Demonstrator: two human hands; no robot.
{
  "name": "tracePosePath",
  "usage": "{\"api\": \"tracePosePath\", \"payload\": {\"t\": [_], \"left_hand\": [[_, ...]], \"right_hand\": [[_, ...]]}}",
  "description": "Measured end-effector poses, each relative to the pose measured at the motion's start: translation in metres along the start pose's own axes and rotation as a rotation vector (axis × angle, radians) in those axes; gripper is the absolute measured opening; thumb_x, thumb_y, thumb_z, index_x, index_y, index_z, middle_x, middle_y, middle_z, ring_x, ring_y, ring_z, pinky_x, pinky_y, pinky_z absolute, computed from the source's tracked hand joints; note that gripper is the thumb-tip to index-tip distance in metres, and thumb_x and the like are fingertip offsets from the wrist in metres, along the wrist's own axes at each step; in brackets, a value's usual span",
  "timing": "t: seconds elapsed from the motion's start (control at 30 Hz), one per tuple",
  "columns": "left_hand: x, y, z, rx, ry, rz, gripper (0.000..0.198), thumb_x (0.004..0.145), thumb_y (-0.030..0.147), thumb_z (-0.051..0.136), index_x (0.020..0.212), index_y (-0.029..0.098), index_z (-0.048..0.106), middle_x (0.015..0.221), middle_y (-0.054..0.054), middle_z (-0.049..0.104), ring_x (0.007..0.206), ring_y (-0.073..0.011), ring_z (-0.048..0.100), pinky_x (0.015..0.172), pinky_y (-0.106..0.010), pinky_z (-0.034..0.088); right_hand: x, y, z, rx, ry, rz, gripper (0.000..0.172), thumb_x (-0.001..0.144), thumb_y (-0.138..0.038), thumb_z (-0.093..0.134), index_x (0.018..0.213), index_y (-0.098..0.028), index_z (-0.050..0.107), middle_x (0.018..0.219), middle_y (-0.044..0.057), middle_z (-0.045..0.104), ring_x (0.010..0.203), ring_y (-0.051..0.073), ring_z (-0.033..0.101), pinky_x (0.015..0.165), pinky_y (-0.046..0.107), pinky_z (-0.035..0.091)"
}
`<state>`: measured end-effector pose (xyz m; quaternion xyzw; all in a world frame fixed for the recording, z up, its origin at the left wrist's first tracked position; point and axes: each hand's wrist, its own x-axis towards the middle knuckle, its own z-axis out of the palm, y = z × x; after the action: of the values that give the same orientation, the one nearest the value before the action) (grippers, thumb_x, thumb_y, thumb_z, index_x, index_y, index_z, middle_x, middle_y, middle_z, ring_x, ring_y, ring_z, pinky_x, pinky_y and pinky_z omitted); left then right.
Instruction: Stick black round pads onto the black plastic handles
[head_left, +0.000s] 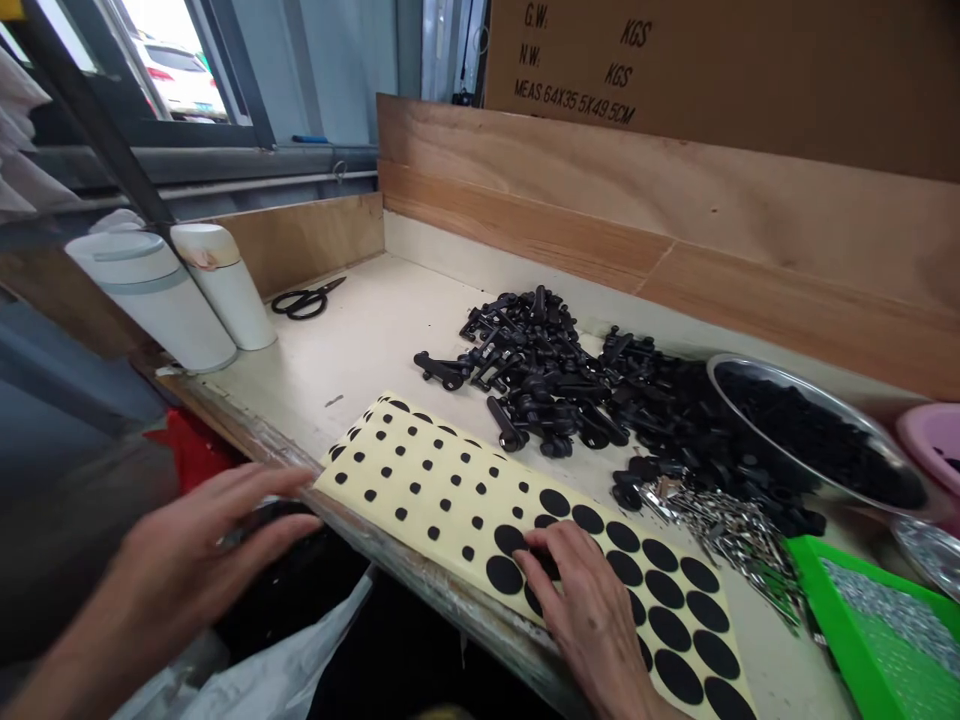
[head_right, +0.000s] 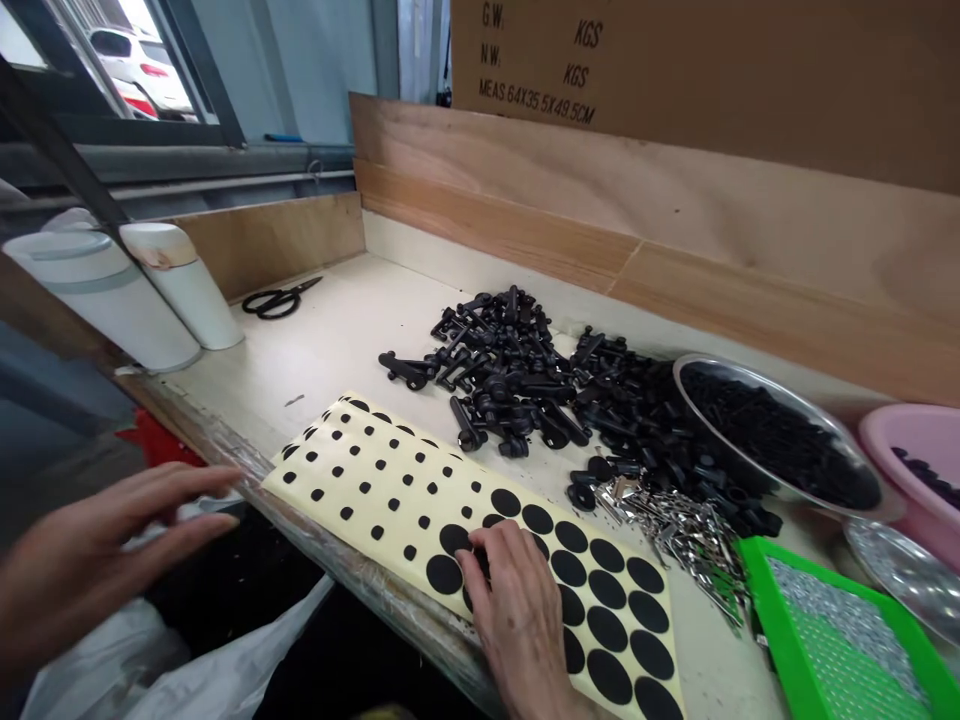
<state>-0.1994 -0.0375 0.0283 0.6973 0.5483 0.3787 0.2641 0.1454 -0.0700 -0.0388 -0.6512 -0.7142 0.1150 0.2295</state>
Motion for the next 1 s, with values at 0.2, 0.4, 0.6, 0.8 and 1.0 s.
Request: {"api": "tracePosePath", "payload": {"t": [0.2, 0.4, 0.6, 0.8, 1.0], "left_hand": [[0.010, 0.039, 0.136, 0.260, -0.400, 0.402, 0.024, 0.088, 0.022, 0.057, 0.111, 0.026, 0.063, 0.101, -0.006, 0.060, 0.094, -0.0222, 0.052, 0.082, -0.035, 0.043], [0.011, 0.032, 0.167, 0.504, -0.407, 0.507, 0.026, 0.083, 0.036, 0.065, 0.107, 0.027, 0.060, 0.097, -0.005, 0.055, 0.086, -0.0226, 0.046, 0.076, -0.037, 0.032], [0.009, 0.036, 0.166, 0.590, -0.412, 0.533, 0.035, 0.087, 0.043, 0.058, 0.118, 0.028, 0.053, 0.102, -0.006, 0.055, 0.089, -0.0246, 0.045, 0.075, -0.039, 0.030], [0.009, 0.040, 0.165, 0.582, -0.454, 0.517, 0.034, 0.088, 0.040, 0.058, 0.119, 0.028, 0.052, 0.105, -0.005, 0.056, 0.090, -0.0242, 0.045, 0.077, -0.039, 0.031], [0.010, 0.041, 0.157, 0.514, -0.486, 0.482, 0.021, 0.085, 0.033, 0.063, 0.104, 0.026, 0.058, 0.101, -0.004, 0.057, 0.091, -0.0247, 0.046, 0.078, -0.040, 0.032]], "right_hand": [[-0.005, -0.007, 0.010, -0.005, 0.053, 0.070, 0.013, 0.091, -0.034, 0.051, 0.092, -0.023, 0.059, 0.086, 0.004, 0.060, 0.080, 0.022, 0.061, 0.066, 0.032, 0.048], [0.001, -0.007, 0.011, 0.137, -0.026, 0.143, 0.007, 0.087, -0.022, 0.052, 0.081, -0.024, 0.056, 0.084, 0.002, 0.058, 0.076, 0.019, 0.059, 0.068, 0.032, 0.047], [-0.004, -0.004, 0.013, 0.256, 0.059, 0.180, 0.019, 0.090, -0.030, 0.048, 0.106, -0.022, 0.054, 0.096, 0.005, 0.054, 0.072, 0.017, 0.057, 0.067, 0.031, 0.050], [-0.001, -0.008, 0.015, 0.156, 0.000, 0.153, 0.014, 0.089, -0.029, 0.047, 0.080, -0.023, 0.056, 0.085, 0.004, 0.055, 0.069, 0.018, 0.056, 0.065, 0.033, 0.047], [0.004, -0.008, 0.000, 0.265, -0.119, 0.103, 0.011, 0.085, -0.021, 0.050, 0.076, -0.024, 0.054, 0.083, 0.001, 0.057, 0.073, 0.017, 0.056, 0.070, 0.030, 0.045]]}}
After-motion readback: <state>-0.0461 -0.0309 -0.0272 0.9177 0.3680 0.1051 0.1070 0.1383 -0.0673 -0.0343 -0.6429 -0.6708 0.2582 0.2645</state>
